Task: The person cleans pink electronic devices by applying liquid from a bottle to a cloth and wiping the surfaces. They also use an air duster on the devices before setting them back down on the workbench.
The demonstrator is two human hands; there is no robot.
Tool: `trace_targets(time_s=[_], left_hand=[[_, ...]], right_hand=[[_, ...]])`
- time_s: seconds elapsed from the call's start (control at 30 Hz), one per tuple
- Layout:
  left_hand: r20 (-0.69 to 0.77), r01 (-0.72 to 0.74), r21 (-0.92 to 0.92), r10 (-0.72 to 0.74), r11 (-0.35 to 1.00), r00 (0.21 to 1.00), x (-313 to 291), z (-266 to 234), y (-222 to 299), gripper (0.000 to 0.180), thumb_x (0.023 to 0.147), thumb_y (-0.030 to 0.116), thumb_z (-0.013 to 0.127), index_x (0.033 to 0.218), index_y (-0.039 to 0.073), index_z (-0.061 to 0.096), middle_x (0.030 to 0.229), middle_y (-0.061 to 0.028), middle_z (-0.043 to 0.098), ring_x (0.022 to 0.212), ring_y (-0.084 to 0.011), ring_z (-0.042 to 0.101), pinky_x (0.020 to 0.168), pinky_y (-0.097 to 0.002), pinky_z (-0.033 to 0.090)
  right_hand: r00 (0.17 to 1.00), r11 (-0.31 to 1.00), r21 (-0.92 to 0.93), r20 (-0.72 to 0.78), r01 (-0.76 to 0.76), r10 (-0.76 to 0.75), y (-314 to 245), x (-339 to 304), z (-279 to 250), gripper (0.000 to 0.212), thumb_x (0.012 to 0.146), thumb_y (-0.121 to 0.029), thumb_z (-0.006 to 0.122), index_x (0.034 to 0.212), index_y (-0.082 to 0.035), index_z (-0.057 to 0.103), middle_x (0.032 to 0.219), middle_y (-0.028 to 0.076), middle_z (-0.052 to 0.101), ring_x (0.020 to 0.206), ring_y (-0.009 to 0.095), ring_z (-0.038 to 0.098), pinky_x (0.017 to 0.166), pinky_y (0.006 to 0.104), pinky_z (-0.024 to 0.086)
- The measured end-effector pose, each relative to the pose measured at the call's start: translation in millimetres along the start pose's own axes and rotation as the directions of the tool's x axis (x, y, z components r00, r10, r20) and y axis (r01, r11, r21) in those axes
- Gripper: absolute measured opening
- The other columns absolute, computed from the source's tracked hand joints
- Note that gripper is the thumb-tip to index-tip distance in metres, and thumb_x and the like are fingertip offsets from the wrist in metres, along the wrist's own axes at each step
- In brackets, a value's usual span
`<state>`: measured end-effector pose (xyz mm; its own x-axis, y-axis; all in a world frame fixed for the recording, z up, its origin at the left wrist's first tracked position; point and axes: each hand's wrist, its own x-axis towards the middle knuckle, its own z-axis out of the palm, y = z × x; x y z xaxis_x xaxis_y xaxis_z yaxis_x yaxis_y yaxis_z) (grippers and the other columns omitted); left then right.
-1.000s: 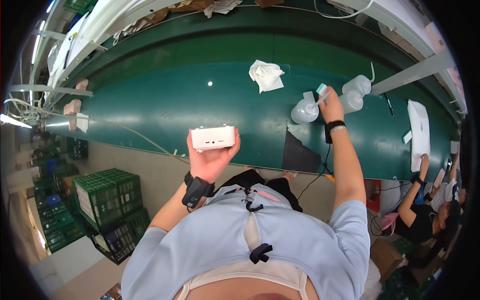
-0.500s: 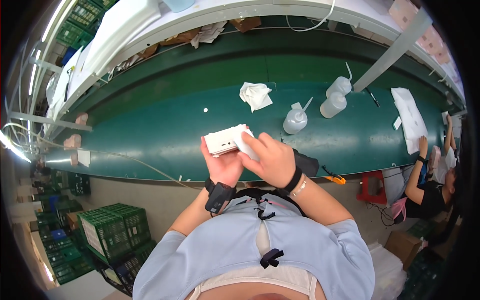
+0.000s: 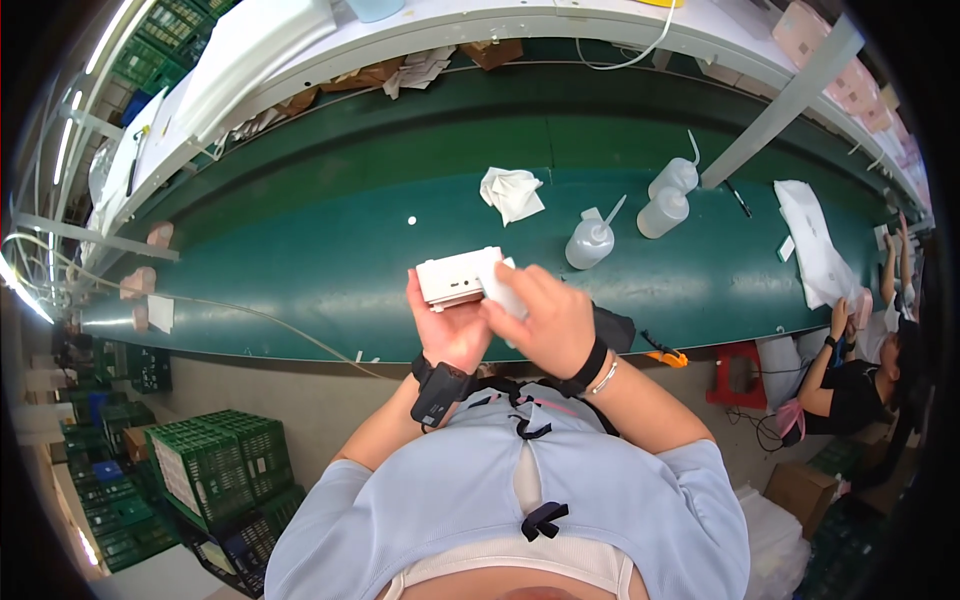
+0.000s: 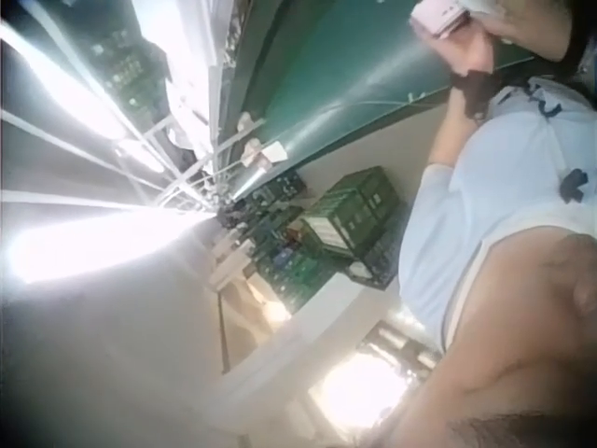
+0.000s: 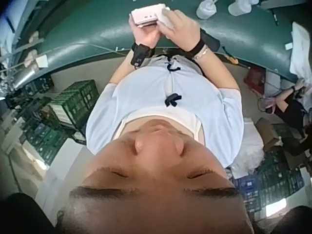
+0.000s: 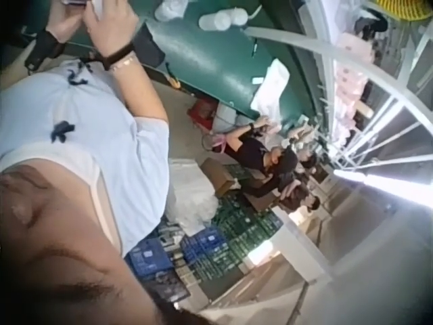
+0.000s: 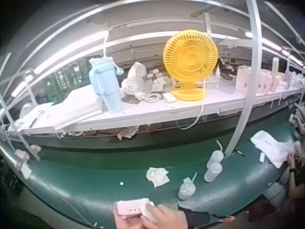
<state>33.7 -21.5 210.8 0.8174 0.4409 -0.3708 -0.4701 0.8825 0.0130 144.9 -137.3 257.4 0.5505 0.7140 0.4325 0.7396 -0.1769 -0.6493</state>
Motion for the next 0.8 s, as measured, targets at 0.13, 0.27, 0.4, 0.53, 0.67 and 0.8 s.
trace_targets(time_s=[0.13, 0.27, 0.4, 0.53, 0.67, 0.8], left_hand=[[0.015, 0.049, -0.047, -0.049, 0.998, 0.999, -2.6, 8.2, -2.5, 0.064, 0.088, 0.059, 0.055, 0.127, 0.008, 0.055, 0.133, -0.0139, 0.054, 0.124, -0.034, 0.049, 0.111, -0.048, 0.035], [0.007, 0.039, 0.007, -0.039, 0.999, 0.999, -2.3, 18.7, -4.8, 0.064, 0.088, 0.059, 0.055, 0.127, 0.008, 0.055, 0.133, -0.0139, 0.054, 0.123, -0.0341, 0.049, 0.11, -0.0485, 0.036], [-0.004, 0.071, -0.041, -0.071, 0.997, 0.997, -3.5, 18.3, -8.3, 0.063, 0.088, 0.059, 0.056, 0.126, 0.007, 0.055, 0.131, -0.0145, 0.055, 0.123, -0.0342, 0.049, 0.11, -0.0486, 0.036], [0.004, 0.037, -0.009, -0.037, 0.999, 0.999, 0.2, 2.6, -8.6, 0.062, 0.088, 0.058, 0.056, 0.124, 0.008, 0.055, 0.13, -0.0149, 0.055, 0.124, -0.0334, 0.049, 0.11, -0.048, 0.037], [-0.02, 0.064, -0.031, -0.064, 0.997, 0.998, 4.5, 9.9, -9.0, 0.061, 0.088, 0.059, 0.056, 0.123, 0.009, 0.057, 0.128, -0.014, 0.057, 0.123, -0.0314, 0.05, 0.109, -0.0473, 0.038], [-0.088, 0.096, 0.022, -0.093, 0.995, 0.992, -1.1, 10.4, -8.8, 0.059, 0.089, 0.059, 0.055, 0.122, 0.011, 0.058, 0.124, -0.0118, 0.06, 0.12, -0.0291, 0.054, 0.108, -0.0471, 0.038]], right_hand=[[0.998, 1.0, 0.024, -0.069, -0.001, 0.003, 3.5, -1.1, -2.0, 0.034, 0.08, -0.022, 0.073, 0.108, -0.005, 0.065, 0.092, 0.014, 0.068, 0.073, 0.031, 0.067, 0.059, 0.0363, 0.054], [0.998, 0.999, 0.036, -0.069, -0.009, 0.011, 2.5, -0.7, -6.8, 0.035, 0.079, -0.023, 0.074, 0.109, -0.005, 0.065, 0.096, 0.015, 0.069, 0.076, 0.031, 0.069, 0.061, 0.0361, 0.055], [0.997, 0.999, 0.022, -0.072, -0.035, 0.036, -1.4, -0.3, -10.9, 0.037, 0.079, -0.023, 0.074, 0.108, -0.004, 0.064, 0.096, 0.015, 0.069, 0.076, 0.032, 0.069, 0.062, 0.0362, 0.055], [1.0, 1.0, 0.013, 0.005, -0.002, 0.002, -5.5, -9.5, -9.3, 0.037, 0.079, -0.024, 0.075, 0.108, -0.004, 0.064, 0.094, 0.014, 0.068, 0.076, 0.031, 0.068, 0.062, 0.0357, 0.055], [0.999, 0.999, -0.042, -0.047, -0.01, 0.008, 8.7, 7.1, -6.6, 0.036, 0.079, -0.023, 0.074, 0.109, -0.006, 0.065, 0.092, 0.013, 0.067, 0.075, 0.03, 0.068, 0.062, 0.0353, 0.054], [1.0, 0.995, -0.094, 0.003, 0.026, -0.025, -10.4, 13.7, -14.8, 0.037, 0.078, -0.024, 0.074, 0.11, -0.008, 0.065, 0.09, 0.012, 0.066, 0.075, 0.028, 0.068, 0.061, 0.0349, 0.054]])
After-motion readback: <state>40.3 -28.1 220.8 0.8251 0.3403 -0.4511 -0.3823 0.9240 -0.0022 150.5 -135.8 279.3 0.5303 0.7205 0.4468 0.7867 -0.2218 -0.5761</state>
